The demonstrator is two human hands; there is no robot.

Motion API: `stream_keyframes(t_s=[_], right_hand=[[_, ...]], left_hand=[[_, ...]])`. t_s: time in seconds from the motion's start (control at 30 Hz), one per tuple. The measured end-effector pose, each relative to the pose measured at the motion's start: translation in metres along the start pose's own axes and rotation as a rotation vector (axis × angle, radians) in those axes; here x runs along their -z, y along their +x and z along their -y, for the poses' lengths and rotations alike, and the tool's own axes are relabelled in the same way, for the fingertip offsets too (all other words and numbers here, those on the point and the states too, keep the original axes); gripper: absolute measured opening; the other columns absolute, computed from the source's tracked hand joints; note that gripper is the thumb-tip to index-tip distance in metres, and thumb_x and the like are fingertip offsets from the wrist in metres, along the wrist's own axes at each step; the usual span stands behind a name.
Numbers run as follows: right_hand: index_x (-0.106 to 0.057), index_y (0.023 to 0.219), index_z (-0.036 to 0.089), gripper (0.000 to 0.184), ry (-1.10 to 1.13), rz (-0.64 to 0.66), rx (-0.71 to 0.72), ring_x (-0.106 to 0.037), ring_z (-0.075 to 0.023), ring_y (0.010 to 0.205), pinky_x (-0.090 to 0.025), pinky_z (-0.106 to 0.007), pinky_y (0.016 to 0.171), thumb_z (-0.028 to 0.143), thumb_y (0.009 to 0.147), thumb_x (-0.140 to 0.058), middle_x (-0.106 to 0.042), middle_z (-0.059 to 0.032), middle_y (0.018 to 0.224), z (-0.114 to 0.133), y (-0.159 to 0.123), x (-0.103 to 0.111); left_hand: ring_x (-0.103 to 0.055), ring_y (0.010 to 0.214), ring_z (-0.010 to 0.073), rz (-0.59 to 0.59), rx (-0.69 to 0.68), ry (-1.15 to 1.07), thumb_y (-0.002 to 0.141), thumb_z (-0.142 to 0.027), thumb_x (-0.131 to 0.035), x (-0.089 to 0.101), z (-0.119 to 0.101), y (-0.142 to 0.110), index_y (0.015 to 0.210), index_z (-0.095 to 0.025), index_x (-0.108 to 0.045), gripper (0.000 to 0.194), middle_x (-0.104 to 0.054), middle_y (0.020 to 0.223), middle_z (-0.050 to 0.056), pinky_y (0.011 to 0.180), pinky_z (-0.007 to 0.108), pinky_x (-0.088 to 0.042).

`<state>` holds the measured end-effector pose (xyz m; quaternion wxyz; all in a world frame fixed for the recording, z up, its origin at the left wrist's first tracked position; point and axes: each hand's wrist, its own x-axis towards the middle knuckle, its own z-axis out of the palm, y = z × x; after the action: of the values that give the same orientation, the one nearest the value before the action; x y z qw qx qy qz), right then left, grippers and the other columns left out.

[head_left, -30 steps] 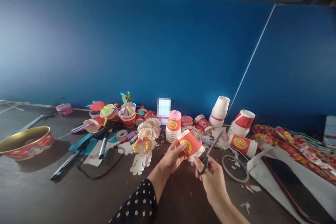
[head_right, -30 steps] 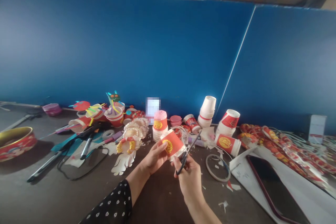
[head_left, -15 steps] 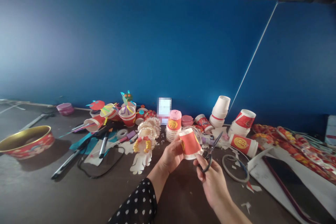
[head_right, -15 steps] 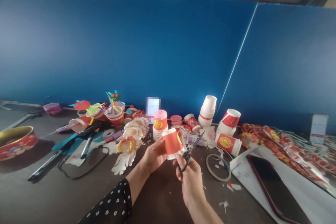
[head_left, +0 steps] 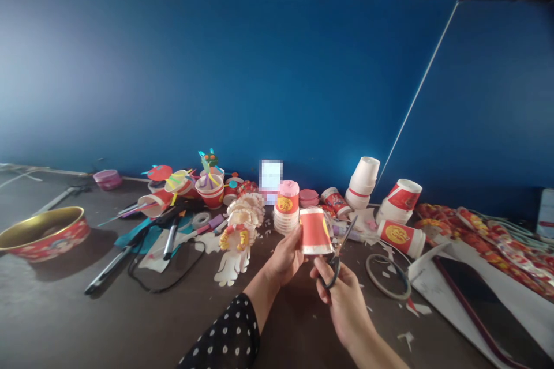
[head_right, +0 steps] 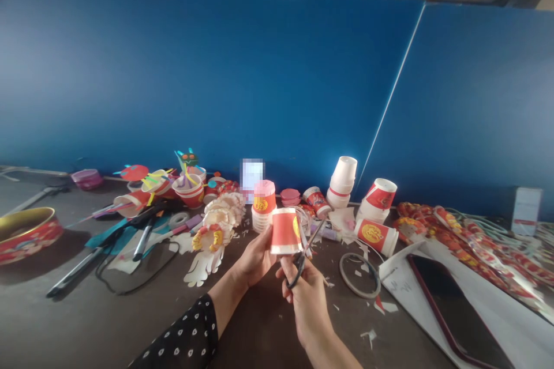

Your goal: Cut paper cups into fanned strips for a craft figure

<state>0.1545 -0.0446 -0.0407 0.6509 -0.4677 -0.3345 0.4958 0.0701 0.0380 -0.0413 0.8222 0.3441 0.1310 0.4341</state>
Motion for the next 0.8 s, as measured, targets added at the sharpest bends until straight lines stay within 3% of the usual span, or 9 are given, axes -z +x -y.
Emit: stream_keyframes(t_s=[0.33,0.53,0.7,0.8], right_hand=[[-0.056,0.064,0.014,0.029,-0.234,0.089,-0.032,-0.038,-0.0048,0.037,-0.023,-0.018,0.037,0.040,0.065,-0.068,-0.056,0.0020,0.054,-0.001,0.001,0.000],[-0.059,0.065,0.014,0.033,-0.369,0.178,-0.015,-0.036,-0.0070,0.038,-0.025,-0.018,0.039,0.047,0.068,-0.062,-0.045,0.0048,0.039,0.003,-0.003,-0.001],[-0.060,0.079,0.013,0.044,-0.323,0.310,-0.018,-0.043,-0.0078,0.046,-0.030,-0.019,0.043,0.055,0.073,-0.052,-0.060,-0.0034,0.065,0.007,-0.013,-0.001],[-0.060,0.078,0.013,0.049,-0.286,0.332,-0.014,-0.044,-0.0079,0.047,-0.032,-0.020,0.045,0.060,0.072,-0.049,-0.060,-0.0047,0.065,0.009,-0.024,-0.004]], left_hand=[[-0.060,0.072,0.0215,0.016,-0.035,-0.020,0.065,-0.037,-0.065,0.004,-0.002,-0.004,0.093,-0.012,-0.058,0.038,-0.063,0.079,0.009,0.064,0.031,-0.043],[-0.058,0.067,0.0173,-0.014,-0.078,0.008,0.063,-0.024,-0.065,0.003,-0.004,-0.006,0.095,-0.015,-0.056,0.035,-0.062,0.078,0.005,0.060,0.027,-0.043],[-0.058,0.072,0.0182,-0.029,-0.101,-0.075,0.068,-0.026,-0.061,0.003,-0.006,-0.004,0.093,-0.015,-0.056,0.028,-0.062,0.083,0.006,0.065,0.030,-0.044],[-0.059,0.076,0.0195,-0.024,-0.123,-0.086,0.069,-0.027,-0.061,0.005,-0.005,-0.002,0.094,-0.015,-0.056,0.028,-0.063,0.087,0.007,0.071,0.033,-0.044]])
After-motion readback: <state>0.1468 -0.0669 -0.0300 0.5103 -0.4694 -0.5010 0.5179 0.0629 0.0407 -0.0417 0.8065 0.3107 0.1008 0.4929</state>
